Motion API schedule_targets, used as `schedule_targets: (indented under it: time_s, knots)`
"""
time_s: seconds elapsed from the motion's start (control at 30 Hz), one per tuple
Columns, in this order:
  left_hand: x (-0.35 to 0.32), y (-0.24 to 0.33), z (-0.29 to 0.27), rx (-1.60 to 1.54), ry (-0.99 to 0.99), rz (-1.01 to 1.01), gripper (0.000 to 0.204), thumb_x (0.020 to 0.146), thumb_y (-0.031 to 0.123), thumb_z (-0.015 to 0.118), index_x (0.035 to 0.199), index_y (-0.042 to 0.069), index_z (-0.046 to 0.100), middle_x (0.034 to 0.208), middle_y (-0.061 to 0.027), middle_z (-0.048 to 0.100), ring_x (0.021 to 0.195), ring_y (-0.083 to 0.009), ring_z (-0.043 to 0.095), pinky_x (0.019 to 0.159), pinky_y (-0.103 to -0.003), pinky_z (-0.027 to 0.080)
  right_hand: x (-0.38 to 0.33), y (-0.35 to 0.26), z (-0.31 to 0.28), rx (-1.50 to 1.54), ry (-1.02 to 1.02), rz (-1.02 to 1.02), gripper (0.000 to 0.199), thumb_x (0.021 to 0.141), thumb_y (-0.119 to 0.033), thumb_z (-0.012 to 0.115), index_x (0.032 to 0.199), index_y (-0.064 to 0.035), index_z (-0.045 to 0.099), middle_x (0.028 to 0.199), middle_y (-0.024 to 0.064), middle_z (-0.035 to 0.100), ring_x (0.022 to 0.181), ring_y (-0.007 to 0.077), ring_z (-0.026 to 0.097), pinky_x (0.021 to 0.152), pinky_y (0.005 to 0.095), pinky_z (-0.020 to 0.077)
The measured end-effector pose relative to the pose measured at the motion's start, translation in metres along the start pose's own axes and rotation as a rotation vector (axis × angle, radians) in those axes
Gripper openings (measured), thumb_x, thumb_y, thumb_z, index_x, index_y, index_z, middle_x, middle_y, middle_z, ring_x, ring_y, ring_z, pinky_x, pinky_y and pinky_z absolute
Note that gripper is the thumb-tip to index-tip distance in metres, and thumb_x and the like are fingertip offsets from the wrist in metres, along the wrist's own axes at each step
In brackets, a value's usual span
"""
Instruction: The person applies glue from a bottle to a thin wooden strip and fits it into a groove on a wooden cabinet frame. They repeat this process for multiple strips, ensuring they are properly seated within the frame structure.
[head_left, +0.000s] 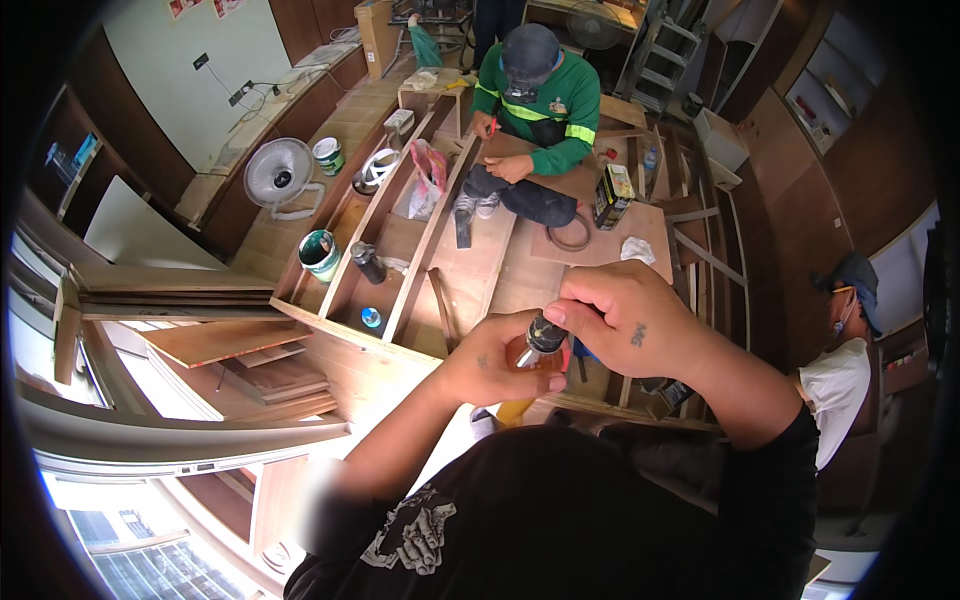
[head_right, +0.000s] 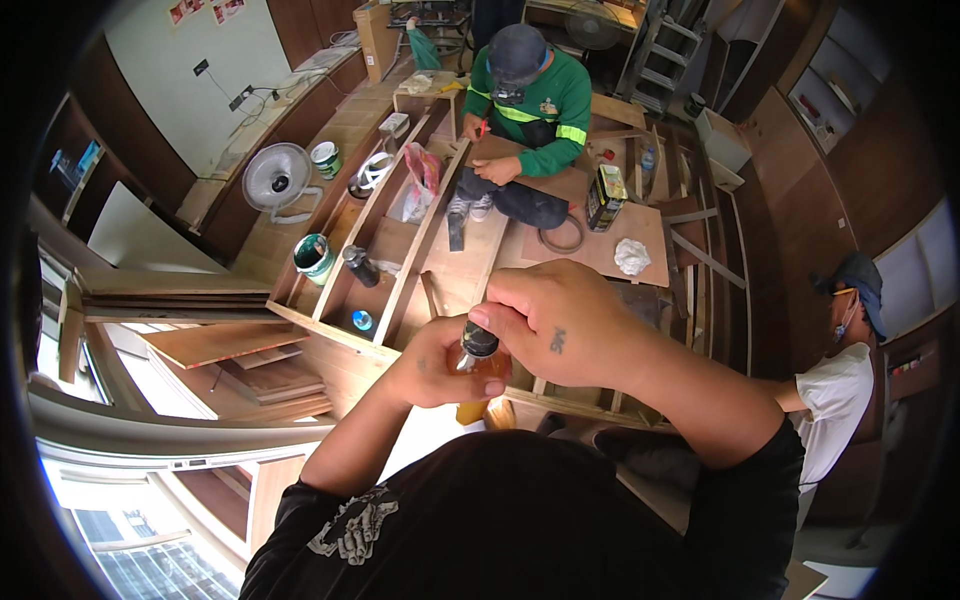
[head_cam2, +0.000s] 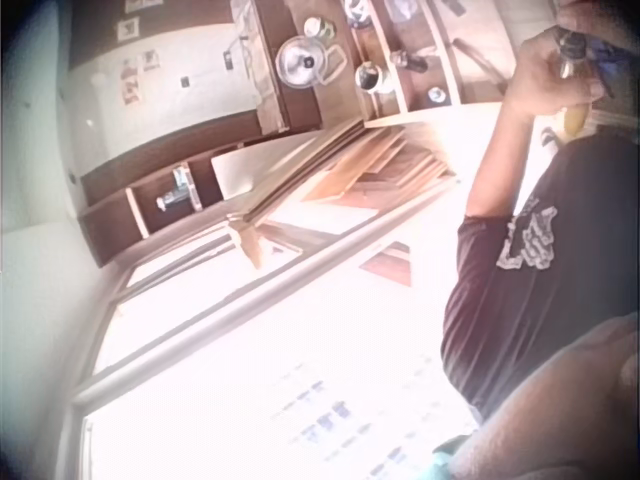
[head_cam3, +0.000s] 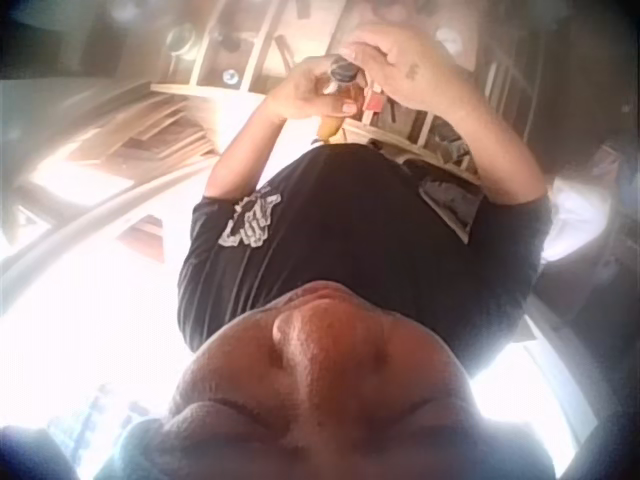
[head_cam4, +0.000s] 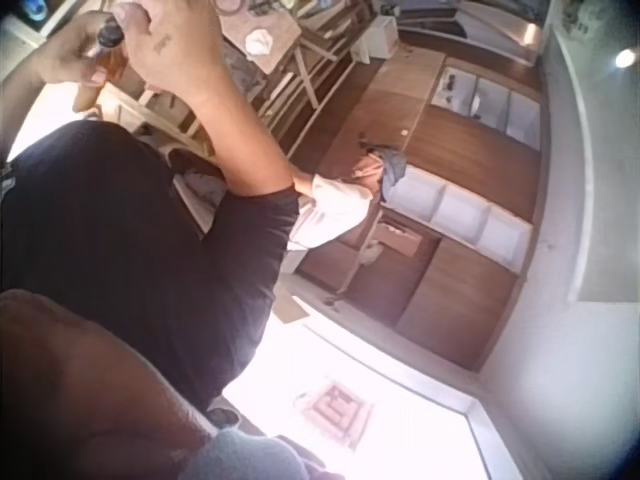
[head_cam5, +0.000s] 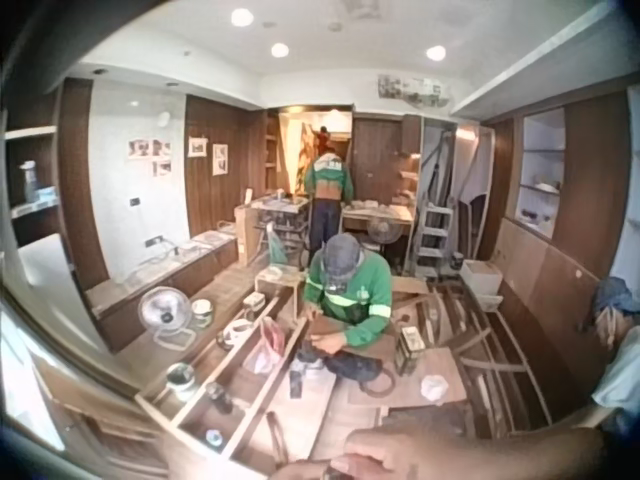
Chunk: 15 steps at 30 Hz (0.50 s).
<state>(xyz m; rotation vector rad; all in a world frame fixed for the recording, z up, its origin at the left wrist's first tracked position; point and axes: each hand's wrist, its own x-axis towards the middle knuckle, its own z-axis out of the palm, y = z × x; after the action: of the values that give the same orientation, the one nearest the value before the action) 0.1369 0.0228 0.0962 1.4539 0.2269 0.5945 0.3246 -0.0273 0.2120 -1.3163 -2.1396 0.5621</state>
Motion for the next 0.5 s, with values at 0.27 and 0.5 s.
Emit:
schedule_targets:
  time_s: [0.27, 0.5]
  knots:
    - [-0.001, -0.004, 0.014, 1.036, 0.593, 0.327, 0.038, 0.071, 0.022, 0.080, 0.100, 0.005, 0.062, 0.090, -0.0115, 0.061, 0.079, -0.0328, 0.064, 0.067, -0.042, 0.053, 0.005, 0.006, 0.004, -0.249, 0.027, -0.022, 0.037, 0.095, -0.029, 0.065, 0.069, -0.0039, 0.056, 0.062, 0.0150, 0.058, 0.059, 0.0370, 0.059, 0.055, 0.0465, 0.0430]
    - [-0.007, -0.011, 0.010, 1.076, 0.640, 0.313, 0.039, 0.071, 0.022, 0.080, 0.101, 0.006, 0.062, 0.091, -0.0113, 0.061, 0.080, -0.0317, 0.064, 0.069, -0.041, 0.053, 0.020, -0.006, 0.001, -0.074, -0.243, 0.342, 0.046, 0.099, -0.032, 0.063, 0.066, -0.0010, 0.053, 0.058, 0.0177, 0.052, 0.056, 0.0396, 0.054, 0.054, 0.0461, 0.0405]
